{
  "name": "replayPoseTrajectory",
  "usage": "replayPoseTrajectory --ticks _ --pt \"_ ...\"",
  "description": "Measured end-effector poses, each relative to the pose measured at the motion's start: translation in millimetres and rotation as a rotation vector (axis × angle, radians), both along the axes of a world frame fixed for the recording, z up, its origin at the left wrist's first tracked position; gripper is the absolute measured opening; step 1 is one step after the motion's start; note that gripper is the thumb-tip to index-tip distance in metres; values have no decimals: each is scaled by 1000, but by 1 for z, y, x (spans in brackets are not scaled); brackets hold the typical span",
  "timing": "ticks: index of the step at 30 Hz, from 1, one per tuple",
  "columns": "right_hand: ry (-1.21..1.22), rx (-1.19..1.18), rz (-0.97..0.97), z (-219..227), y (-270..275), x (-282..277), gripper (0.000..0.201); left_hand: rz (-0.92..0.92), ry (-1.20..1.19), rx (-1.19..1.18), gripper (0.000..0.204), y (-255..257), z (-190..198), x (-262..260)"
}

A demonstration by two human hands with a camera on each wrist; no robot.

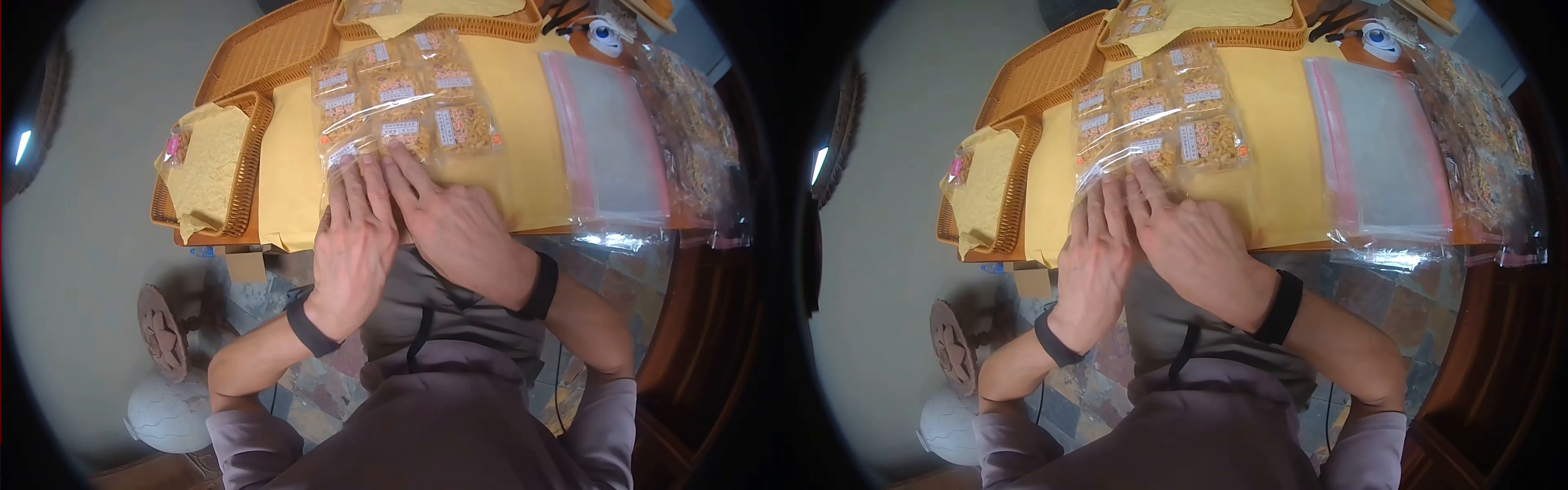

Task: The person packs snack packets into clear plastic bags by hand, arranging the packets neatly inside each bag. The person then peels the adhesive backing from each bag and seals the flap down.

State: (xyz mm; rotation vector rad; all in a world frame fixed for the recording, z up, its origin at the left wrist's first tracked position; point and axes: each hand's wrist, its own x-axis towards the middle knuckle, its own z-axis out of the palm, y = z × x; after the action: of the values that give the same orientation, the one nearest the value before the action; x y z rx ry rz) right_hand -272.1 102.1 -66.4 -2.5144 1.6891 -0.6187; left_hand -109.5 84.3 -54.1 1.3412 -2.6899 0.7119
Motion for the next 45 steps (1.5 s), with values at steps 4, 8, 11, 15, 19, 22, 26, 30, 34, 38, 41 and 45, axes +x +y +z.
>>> replayPoseTrajectory --ticks 4,8,11,15,19,22,26,30,34,38,41,45 --pt "178 -55 -55 6 4 -1 53 28 -46 -57 58 -6 -6 0" --pt "214 -34 -74 7 9 -4 52 17 -125 -79 55 -8 -1 -7" --pt "190 -34 -73 3 11 -5 52 54 -240 -85 54 -6 -1 -12" --pt "189 10 -93 -1 11 -4 57 93 -305 -105 57 -8 -4 -15" --pt "149 -25 -78 -4 9 -7 55 -47 -257 -97 57 -7 5 -1" --pt "70 -86 -49 -10 12 -11 53 -203 -190 -69 58 14 6 22" --pt "99 -112 40 -6 23 -11 55 -244 51 119 54 32 34 34" --pt "112 -101 98 -6 29 -6 56 -162 240 36 53 1 35 25" --pt "134 -94 69 -7 30 -6 53 -245 213 209 42 -22 21 31" --pt "205 -92 31 -10 33 -7 57 -246 180 196 39 -23 10 32" --pt "233 -101 32 -10 35 -8 57 -246 246 255 33 -25 0 36" --pt "272 -109 65 -14 39 -9 54 -251 330 299 28 -28 -9 38"
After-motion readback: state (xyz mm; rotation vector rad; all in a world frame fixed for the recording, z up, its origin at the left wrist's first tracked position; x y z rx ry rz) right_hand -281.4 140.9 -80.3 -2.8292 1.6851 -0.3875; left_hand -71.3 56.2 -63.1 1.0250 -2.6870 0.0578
